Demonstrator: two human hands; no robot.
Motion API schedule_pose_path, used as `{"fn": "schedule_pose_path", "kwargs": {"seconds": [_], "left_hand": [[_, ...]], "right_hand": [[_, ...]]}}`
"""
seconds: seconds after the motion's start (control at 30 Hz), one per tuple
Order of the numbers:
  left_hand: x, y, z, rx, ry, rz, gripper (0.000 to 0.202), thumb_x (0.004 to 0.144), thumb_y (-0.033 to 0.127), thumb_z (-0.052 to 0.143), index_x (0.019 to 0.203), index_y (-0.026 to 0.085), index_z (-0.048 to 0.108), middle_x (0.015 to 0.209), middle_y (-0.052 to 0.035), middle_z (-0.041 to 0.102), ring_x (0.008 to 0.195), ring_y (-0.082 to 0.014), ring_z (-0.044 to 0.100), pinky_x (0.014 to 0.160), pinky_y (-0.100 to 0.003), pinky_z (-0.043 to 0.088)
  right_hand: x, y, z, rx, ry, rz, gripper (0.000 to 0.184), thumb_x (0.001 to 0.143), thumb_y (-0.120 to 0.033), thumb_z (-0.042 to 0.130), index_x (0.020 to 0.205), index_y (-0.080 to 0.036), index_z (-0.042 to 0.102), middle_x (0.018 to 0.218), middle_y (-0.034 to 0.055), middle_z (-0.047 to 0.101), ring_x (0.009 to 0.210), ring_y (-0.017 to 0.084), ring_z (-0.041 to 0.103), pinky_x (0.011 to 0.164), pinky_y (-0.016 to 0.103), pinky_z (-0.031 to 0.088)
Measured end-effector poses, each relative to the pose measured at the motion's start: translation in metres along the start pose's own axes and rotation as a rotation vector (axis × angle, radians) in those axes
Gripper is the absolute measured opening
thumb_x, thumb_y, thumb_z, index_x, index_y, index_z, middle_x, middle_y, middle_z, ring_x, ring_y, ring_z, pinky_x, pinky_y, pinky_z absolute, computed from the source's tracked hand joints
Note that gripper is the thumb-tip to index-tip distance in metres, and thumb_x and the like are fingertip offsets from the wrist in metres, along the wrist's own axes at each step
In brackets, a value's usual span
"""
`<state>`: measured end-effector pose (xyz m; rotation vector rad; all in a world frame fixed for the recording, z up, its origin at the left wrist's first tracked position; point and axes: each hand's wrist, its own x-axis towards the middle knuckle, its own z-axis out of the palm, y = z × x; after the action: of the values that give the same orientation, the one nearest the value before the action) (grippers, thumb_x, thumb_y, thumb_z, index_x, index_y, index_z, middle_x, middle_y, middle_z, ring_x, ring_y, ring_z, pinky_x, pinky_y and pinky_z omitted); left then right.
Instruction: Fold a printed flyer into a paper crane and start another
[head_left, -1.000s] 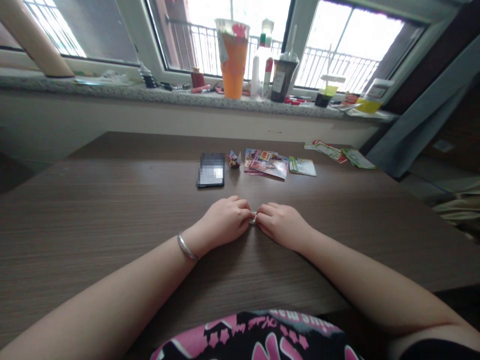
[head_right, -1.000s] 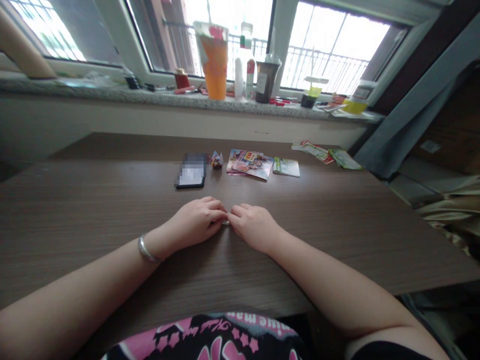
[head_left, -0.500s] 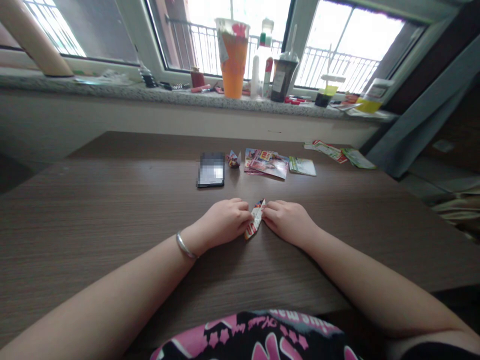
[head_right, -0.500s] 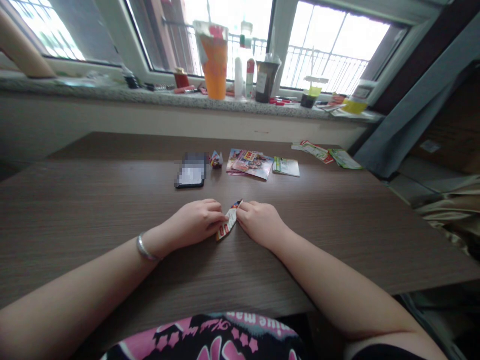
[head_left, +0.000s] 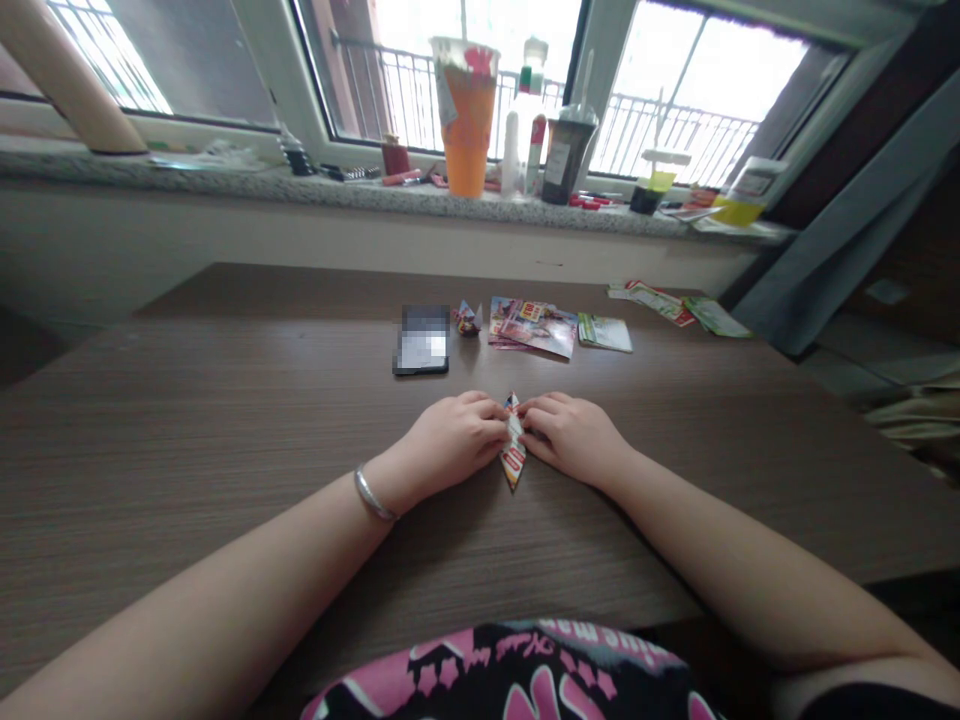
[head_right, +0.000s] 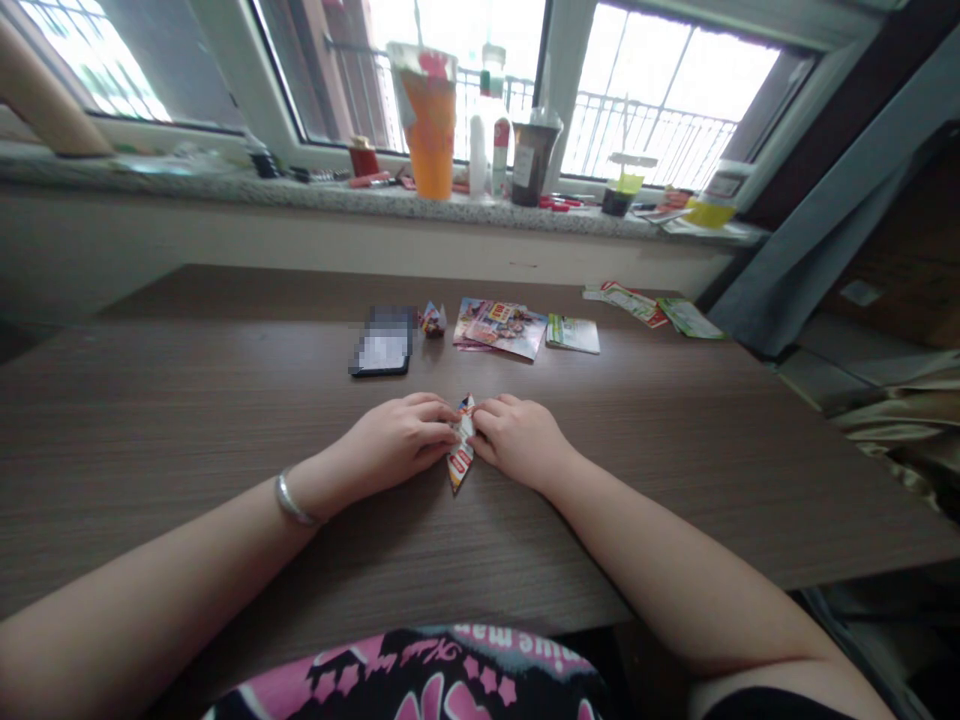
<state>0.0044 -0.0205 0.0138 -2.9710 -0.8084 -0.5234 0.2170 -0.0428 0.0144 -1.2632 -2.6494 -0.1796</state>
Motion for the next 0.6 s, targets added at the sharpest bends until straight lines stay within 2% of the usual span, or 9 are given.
{"fn": "schedule_pose_path", "kwargs": {"seconds": [0.1, 0.23, 0.37, 0.6], "left_hand": [[0.0005, 0.0023, -0.0029, 0.003, -0.037, -0.034, 0.022, 0.093, 0.026, 0.050, 0.088, 0.020, 0.070, 0.095, -0.0051, 0.068, 0.093, -0.0194, 0.061, 0.084, -0.033, 0.051], [0.0009, 0.0032, -0.0041, -0.004, -0.073, -0.066, 0.019, 0.093, 0.025, 0.049, 0.097, 0.019, 0.067, 0.096, -0.0056, 0.068, 0.093, -0.0194, 0.062, 0.086, -0.033, 0.051], [0.0013, 0.0016, -0.0033, 0.005, -0.108, -0.088, 0.019, 0.092, 0.025, 0.049, 0.098, 0.017, 0.066, 0.097, -0.0067, 0.067, 0.093, -0.0198, 0.062, 0.086, -0.032, 0.050], [0.0011, 0.0020, -0.0044, 0.016, -0.092, -0.080, 0.018, 0.091, 0.026, 0.050, 0.098, 0.018, 0.065, 0.095, -0.0058, 0.068, 0.089, -0.0197, 0.063, 0.082, -0.031, 0.051]], "right_hand": [[0.0008, 0.0004, 0.0001, 0.004, -0.009, 0.022, 0.024, 0.092, -0.038, 0.051, 0.096, -0.019, 0.064, 0.104, 0.0072, 0.068, 0.099, 0.021, 0.060, 0.082, 0.030, 0.046], [0.0018, 0.0006, 0.0010, 0.023, -0.001, 0.048, 0.022, 0.090, -0.038, 0.054, 0.096, -0.019, 0.063, 0.102, 0.0076, 0.068, 0.097, 0.022, 0.060, 0.082, 0.031, 0.046], [0.0018, 0.0008, 0.0020, 0.061, 0.007, 0.050, 0.020, 0.089, -0.036, 0.056, 0.097, -0.019, 0.063, 0.102, 0.0078, 0.068, 0.098, 0.022, 0.060, 0.083, 0.032, 0.046], [-0.0001, 0.0060, 0.0015, 0.141, 0.026, -0.005, 0.016, 0.088, -0.031, 0.057, 0.095, -0.019, 0.065, 0.104, 0.0079, 0.068, 0.100, 0.021, 0.060, 0.086, 0.032, 0.047]]}}
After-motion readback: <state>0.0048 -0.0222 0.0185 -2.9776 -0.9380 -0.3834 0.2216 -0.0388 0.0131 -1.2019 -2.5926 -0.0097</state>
